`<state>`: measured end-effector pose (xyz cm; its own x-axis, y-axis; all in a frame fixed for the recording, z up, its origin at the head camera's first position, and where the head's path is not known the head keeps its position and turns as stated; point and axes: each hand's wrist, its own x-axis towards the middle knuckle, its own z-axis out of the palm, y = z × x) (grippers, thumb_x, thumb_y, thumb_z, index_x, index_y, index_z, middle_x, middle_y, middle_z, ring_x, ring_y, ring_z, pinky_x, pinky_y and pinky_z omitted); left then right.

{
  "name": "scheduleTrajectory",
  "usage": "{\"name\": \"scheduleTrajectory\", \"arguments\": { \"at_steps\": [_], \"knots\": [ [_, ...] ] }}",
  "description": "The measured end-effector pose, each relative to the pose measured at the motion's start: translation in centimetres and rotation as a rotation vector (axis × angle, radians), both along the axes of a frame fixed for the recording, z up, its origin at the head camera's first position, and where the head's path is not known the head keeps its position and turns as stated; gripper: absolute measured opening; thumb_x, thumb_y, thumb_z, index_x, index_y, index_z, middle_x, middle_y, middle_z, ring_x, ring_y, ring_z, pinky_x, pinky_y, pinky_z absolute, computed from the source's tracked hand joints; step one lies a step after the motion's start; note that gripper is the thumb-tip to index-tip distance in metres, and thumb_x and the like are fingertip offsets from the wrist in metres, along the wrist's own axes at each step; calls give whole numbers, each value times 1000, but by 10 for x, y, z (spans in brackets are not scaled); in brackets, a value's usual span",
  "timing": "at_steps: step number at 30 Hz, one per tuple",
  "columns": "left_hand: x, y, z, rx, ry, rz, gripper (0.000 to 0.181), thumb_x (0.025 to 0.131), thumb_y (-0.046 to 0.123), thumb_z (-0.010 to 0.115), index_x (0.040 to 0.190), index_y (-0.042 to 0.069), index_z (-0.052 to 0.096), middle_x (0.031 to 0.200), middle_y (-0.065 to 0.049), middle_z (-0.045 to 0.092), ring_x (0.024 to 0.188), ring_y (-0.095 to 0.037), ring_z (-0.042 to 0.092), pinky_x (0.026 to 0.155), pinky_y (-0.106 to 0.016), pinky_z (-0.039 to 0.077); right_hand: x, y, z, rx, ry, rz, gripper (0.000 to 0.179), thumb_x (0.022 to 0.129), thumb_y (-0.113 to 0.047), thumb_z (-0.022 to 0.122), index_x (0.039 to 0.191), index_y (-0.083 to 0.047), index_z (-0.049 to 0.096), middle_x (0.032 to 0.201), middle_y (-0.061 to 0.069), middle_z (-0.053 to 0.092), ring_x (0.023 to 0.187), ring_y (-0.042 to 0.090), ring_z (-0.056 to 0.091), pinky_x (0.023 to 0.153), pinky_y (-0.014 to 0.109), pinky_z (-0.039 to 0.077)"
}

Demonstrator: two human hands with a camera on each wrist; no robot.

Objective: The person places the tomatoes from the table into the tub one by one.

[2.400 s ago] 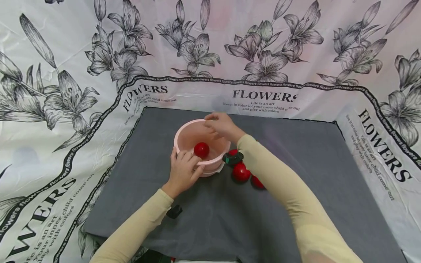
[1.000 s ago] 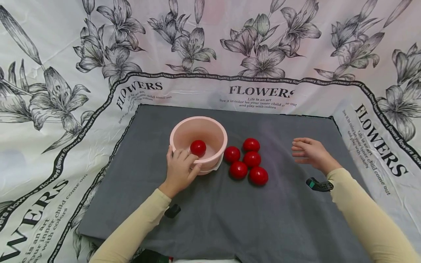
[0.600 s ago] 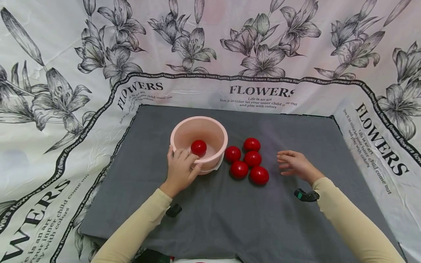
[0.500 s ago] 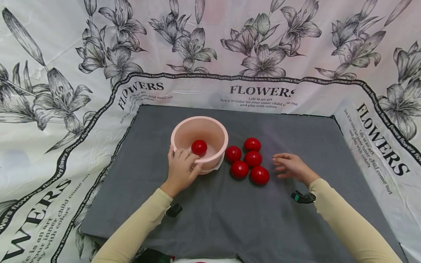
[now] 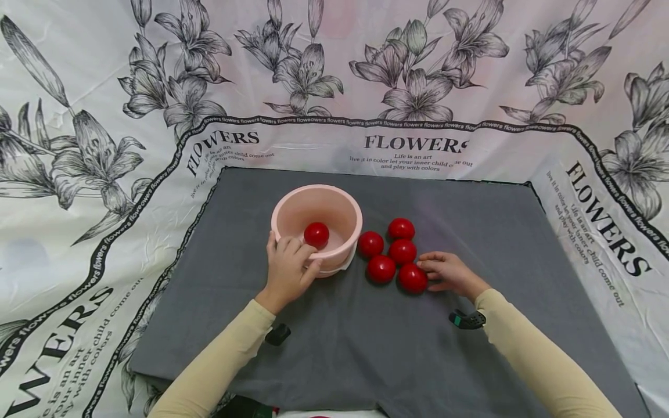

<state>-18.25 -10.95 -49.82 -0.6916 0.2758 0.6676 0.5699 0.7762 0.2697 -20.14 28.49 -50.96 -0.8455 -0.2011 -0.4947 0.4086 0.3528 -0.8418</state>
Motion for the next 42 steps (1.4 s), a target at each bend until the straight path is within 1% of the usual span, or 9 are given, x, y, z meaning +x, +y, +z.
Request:
{"name": "scheduleTrajectory", "arguments": {
  "at_steps": [3,4,9,12,16,22,26,37,42],
  "knots": [
    [0,0,0,7,7,-3,27,91,36,58,92,13,71,93,-12,69,102,-33,59,111,-80,25,0,-6,-2,11,4,-17,55,98,-29,64,140,3,49,98,-7,62,89,13,58,77,36,62],
    [0,0,0,7,7,-2,27,91,37,57,92,13,71,93,-12,69,102,-33,59,111,-80,25,1,-7,-2,18,12,-9,55,98,-29,64,140,4,49,100,-5,61,90,14,57,78,37,63],
    [0,0,-1,0,-3,4,31,93,39,53,93,13,71,93,-12,69,102,-31,58,111,-79,25,3,-13,-4,57,41,16,55,97,-28,67,140,3,51,118,9,63,96,20,55,81,43,64],
    [0,0,-2,-1,-3,8,33,94,40,51,93,13,71,94,-12,69,102,-32,59,112,-79,25,5,-15,-4,74,59,28,57,96,-29,68,140,2,50,130,22,61,99,21,59,82,45,63],
    [-1,0,-1,6,-5,6,32,94,39,52,92,13,70,94,-13,69,102,-33,60,112,-79,24,6,-18,-4,106,89,51,58,95,-29,70,141,1,50,142,30,54,102,21,66,81,46,64],
    [0,-1,-1,1,-7,17,30,93,38,53,92,13,71,94,-12,68,104,-32,58,113,-79,24,8,-23,-5,140,152,101,56,93,-24,72,140,1,53,141,32,55,100,21,67,76,44,64],
    [0,-1,-2,1,-8,18,30,92,38,54,92,13,71,94,-12,69,104,-32,58,113,-78,24,8,-25,-5,147,162,97,54,93,-22,72,139,1,55,139,31,56,99,20,67,75,43,64],
    [0,1,-1,5,-6,10,29,92,38,55,92,13,70,96,-12,70,104,-33,61,113,-78,25,10,-24,-7,129,141,61,51,95,-21,70,138,2,55,137,30,59,97,20,66,77,47,64],
    [0,1,-1,6,4,14,30,92,38,54,92,13,70,96,-12,70,104,-32,59,112,-79,25,9,-20,-3,95,126,57,52,96,-21,68,140,2,53,137,28,58,97,19,65,77,48,64]
  ]
}}
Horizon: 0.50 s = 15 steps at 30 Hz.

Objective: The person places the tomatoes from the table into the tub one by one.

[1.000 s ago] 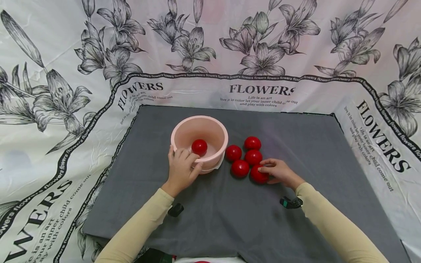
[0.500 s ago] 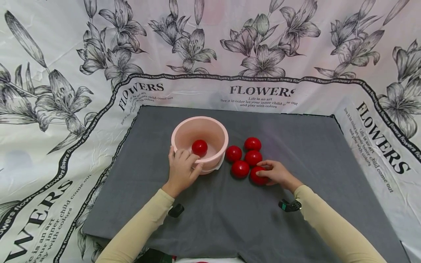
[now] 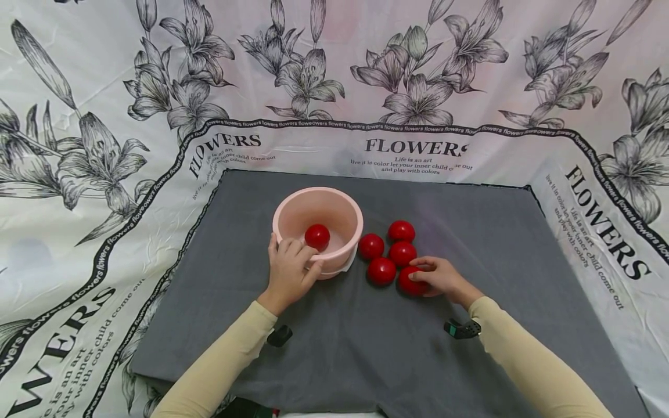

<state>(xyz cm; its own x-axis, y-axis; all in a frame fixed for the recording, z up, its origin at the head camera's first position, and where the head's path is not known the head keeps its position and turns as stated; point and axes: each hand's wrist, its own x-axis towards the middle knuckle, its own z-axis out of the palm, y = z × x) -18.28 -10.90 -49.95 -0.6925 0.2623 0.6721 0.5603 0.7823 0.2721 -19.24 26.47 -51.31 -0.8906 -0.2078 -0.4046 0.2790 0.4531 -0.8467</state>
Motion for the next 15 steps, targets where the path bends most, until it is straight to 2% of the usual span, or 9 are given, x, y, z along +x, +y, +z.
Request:
{"name": "scheduleTrajectory", "arguments": {
  "at_steps": [7,12,15],
  "knots": [
    [-1,1,0,0,9,-2,27,91,36,56,92,13,70,97,-12,71,103,-32,60,112,-79,25,-3,7,17,-42,10,-29,53,97,-22,64,142,3,50,141,30,54,106,23,62,81,51,63],
    [-1,1,0,1,18,-3,25,90,35,58,91,13,70,95,-12,70,102,-32,59,110,-80,26,-11,13,35,-50,30,-61,56,100,-23,60,147,2,44,149,31,46,119,31,55,89,53,61],
    [-1,0,-1,0,6,0,27,91,36,56,91,13,71,95,-11,70,103,-32,59,111,-79,26,-18,16,45,-30,41,-75,57,100,-24,60,148,1,43,151,31,44,120,32,54,92,51,60]
  ]
}}
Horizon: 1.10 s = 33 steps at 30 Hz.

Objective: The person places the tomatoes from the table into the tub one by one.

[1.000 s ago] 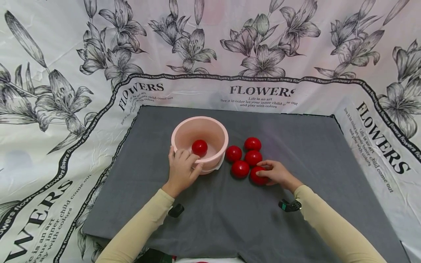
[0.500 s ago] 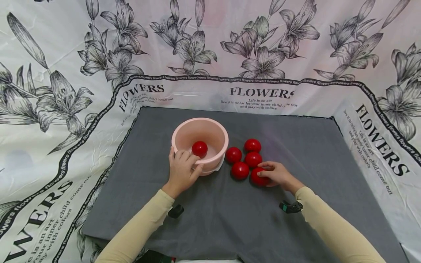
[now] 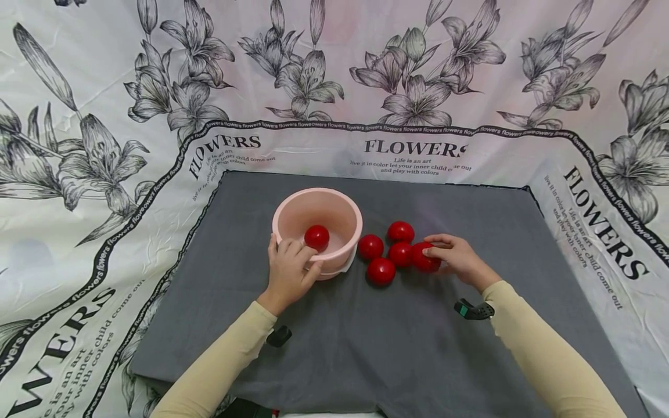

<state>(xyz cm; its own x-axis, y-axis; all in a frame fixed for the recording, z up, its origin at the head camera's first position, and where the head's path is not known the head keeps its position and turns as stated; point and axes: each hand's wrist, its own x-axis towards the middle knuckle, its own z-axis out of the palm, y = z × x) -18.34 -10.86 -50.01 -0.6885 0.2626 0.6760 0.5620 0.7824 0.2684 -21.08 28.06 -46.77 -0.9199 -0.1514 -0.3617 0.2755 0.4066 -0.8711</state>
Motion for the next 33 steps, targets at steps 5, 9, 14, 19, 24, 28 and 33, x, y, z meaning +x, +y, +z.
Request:
{"name": "scheduleTrajectory", "arguments": {
  "at_steps": [5,9,14,19,24,28,33],
  "knots": [
    [0,0,-1,-2,-10,1,29,91,36,55,92,12,72,95,-11,70,103,-32,60,112,-79,26,-13,2,18,39,10,-17,58,101,-26,59,150,-1,41,152,30,44,117,30,56,92,48,61],
    [0,-1,0,-4,-8,3,29,91,37,55,92,13,71,95,-11,70,103,-33,61,112,-79,25,-24,-1,33,48,22,-25,59,101,-26,59,152,-2,40,154,29,43,120,34,54,93,50,60],
    [0,0,1,-4,-15,7,30,92,38,54,91,13,70,95,-12,70,103,-34,61,113,-78,25,-37,-11,57,45,50,-34,59,101,-26,59,152,-5,40,155,26,42,124,38,52,95,51,59],
    [0,0,-1,-6,-12,9,31,92,38,53,91,12,71,94,-11,69,102,-33,60,112,-78,25,-49,-29,81,29,79,-24,56,101,-26,59,151,-6,43,154,24,44,123,35,54,89,45,62],
    [-1,1,-3,-1,-6,3,30,91,37,54,91,13,72,92,-11,69,102,-32,60,112,-79,26,-62,-53,101,-18,88,3,54,100,-25,60,150,-7,45,152,23,44,124,33,54,83,39,64],
    [-1,1,-2,4,-6,2,29,92,38,54,91,13,71,93,-11,69,102,-33,61,112,-78,25,-69,-76,112,-70,84,21,51,100,-22,61,147,-10,48,151,21,45,127,34,53,84,41,64],
    [-1,0,-1,2,-4,2,30,92,38,54,91,13,71,93,-11,70,102,-33,61,112,-78,25,-76,-105,114,-81,78,61,49,99,-20,62,146,-10,51,150,19,50,128,36,55,81,37,64]
  ]
}}
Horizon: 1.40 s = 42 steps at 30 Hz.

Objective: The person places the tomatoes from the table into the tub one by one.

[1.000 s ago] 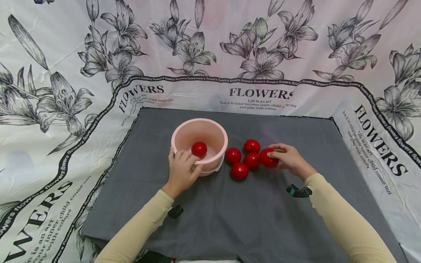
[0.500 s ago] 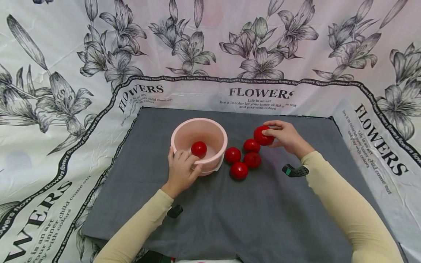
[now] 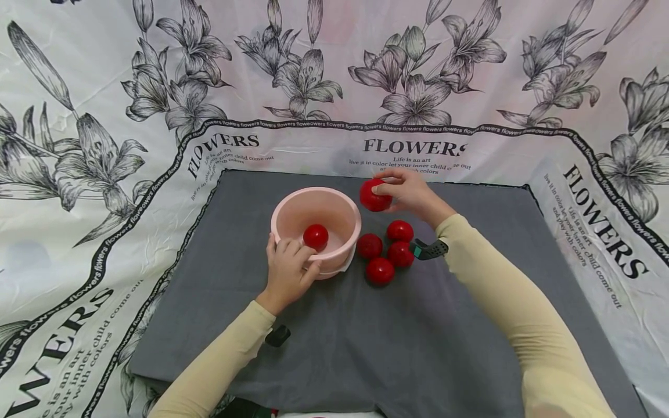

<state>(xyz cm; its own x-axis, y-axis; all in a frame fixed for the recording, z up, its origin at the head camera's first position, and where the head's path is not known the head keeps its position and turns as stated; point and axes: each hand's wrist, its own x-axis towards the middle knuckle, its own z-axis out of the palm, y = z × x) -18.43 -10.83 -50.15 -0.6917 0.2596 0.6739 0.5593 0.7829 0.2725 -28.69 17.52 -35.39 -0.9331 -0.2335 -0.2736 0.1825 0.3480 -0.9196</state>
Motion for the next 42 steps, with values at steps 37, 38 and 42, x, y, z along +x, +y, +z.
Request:
{"name": "scheduleTrajectory", "arguments": {
  "at_steps": [37,38,42],
  "knots": [
    [1,0,1,0,36,-1,26,93,36,56,90,15,72,94,-8,72,100,-29,61,113,-76,28,7,-113,-50,168,78,114,44,90,-19,73,133,-13,63,130,15,67,113,34,66,87,48,62],
    [1,0,1,-1,31,-1,27,93,36,56,91,15,72,95,-8,72,101,-29,61,113,-76,28,8,-114,-50,169,74,109,44,90,-19,73,133,-13,64,130,15,67,113,34,66,86,47,62],
    [2,1,1,6,26,-2,28,93,37,56,91,15,73,97,-9,73,101,-29,61,114,-76,27,8,-119,-52,204,80,104,44,89,-21,75,132,-14,64,132,14,66,112,33,66,81,43,64]
  ]
}}
